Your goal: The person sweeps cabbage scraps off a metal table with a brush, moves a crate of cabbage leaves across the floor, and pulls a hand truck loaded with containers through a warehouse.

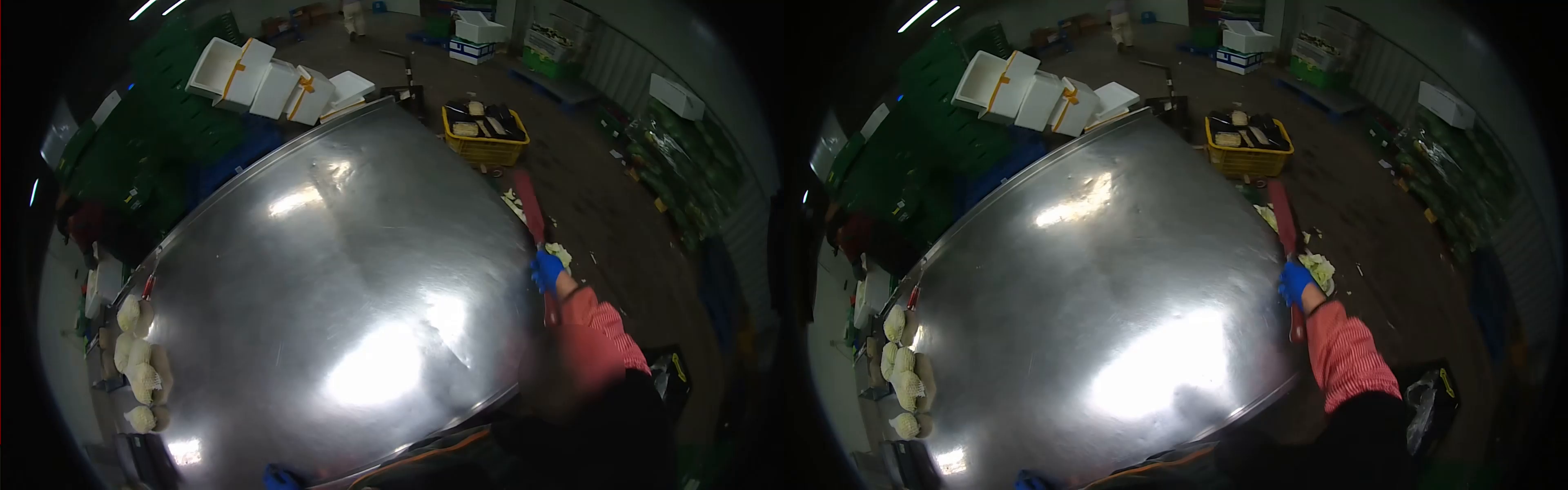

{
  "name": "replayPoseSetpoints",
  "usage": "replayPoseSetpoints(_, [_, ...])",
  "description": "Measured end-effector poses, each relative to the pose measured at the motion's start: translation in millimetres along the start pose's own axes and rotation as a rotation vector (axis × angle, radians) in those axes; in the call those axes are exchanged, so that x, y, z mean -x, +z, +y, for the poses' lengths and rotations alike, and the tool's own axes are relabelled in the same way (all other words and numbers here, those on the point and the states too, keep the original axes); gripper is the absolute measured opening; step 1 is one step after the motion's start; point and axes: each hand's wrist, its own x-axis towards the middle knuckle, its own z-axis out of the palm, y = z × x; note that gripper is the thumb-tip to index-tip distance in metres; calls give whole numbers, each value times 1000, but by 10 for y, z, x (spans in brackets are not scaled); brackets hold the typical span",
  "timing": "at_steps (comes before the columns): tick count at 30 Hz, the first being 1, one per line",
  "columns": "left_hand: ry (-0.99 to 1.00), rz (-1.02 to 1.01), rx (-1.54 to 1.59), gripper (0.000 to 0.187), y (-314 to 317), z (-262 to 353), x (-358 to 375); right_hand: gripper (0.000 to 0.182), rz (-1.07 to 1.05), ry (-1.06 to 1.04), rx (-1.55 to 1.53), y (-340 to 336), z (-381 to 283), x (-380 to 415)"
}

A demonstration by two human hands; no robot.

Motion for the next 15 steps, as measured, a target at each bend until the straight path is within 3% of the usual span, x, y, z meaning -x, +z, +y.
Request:
replayPoseSetpoints(1, [0, 10, -12, 40, 62, -41, -6, 35, 34, -25, 64, -6, 57, 261])
replayPoseSetpoints(2, [4, 23, -17, 40, 71, -52, -20, 33, 113, -569, 585, -14, 409, 258])
replayPoseSetpoints(4, [-5, 44, -14, 40, 58, 8, -26, 27, 85, -1061, 1070, 69, 911, 608])
replayPoseSetpoints(6, [-30, 89, 14, 41, 68, 129, -26, 26, -115, -632, 1010, 475, 633, 1406])
replayPoseSetpoints(7, [-49, 121, 34, 41, 85, 186, -22, 30, -215, -255, 960, 570, 510, 1666])
replayPoseSetpoints(10, [-145, 228, 117, 42, 220, 450, 38, 39, -269, -283, 953, 377, 728, 1839])
replayPoseSetpoints(13, [-218, 296, 169, 44, 366, 574, 139, 38, -18, -350, 972, -289, 1399, 1287])
replayPoseSetpoints(15, [-247, 325, 187, 45, 441, 558, 177, 39, 141, -427, 894, -816, 1330, 1101])
